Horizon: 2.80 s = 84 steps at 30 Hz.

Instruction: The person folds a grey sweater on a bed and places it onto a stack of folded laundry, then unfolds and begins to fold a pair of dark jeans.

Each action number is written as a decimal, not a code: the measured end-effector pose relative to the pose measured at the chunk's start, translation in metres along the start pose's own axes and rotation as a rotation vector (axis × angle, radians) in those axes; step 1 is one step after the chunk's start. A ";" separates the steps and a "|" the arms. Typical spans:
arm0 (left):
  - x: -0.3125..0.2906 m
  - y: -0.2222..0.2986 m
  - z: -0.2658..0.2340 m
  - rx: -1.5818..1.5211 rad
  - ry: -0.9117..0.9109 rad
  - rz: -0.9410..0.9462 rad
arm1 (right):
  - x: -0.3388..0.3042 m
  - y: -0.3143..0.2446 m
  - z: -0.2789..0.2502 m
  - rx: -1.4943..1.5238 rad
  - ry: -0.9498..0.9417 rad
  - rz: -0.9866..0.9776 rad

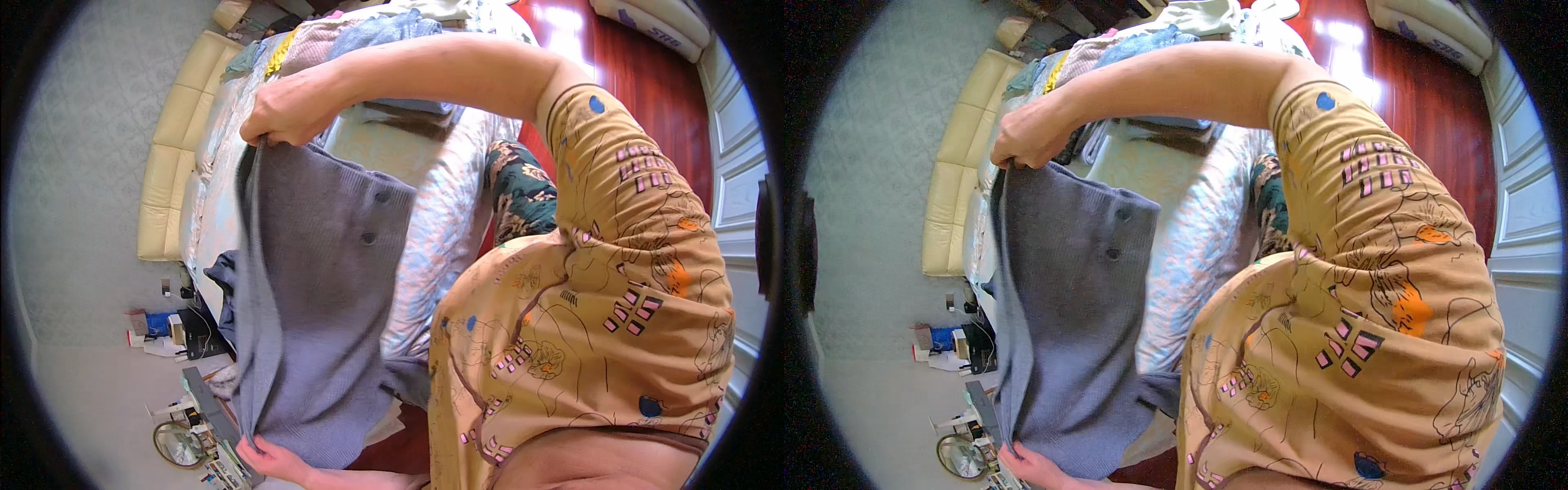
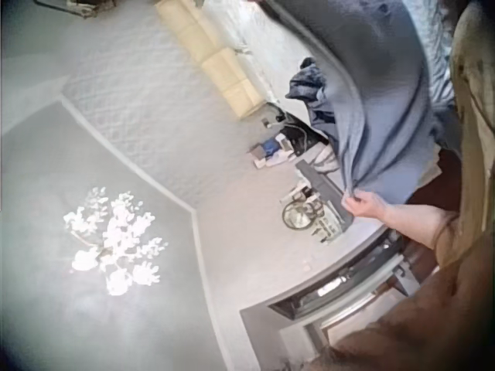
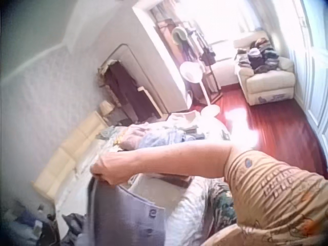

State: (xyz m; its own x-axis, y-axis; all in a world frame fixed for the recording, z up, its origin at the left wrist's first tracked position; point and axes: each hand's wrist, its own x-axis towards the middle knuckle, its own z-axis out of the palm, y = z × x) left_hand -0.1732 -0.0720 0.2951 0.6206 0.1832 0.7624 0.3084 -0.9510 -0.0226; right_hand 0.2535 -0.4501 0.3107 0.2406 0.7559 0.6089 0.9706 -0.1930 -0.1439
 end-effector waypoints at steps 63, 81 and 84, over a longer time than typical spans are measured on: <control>-0.124 0.113 0.215 -0.092 -0.724 0.259 | -0.217 0.033 0.216 0.336 -0.110 0.782; -0.115 0.204 0.276 -0.400 -0.673 0.398 | -0.121 0.072 0.269 0.059 -0.453 1.153; -0.111 0.203 0.261 -0.445 -0.699 0.408 | -0.114 0.076 0.272 0.068 -0.367 1.200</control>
State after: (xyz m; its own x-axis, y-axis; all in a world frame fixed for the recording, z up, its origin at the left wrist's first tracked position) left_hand 0.0092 -0.2201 0.0370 0.9590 -0.2161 0.1832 -0.2455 -0.9566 0.1570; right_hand 0.3024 -0.3812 0.0183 0.9484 0.2580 -0.1844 0.1347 -0.8541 -0.5024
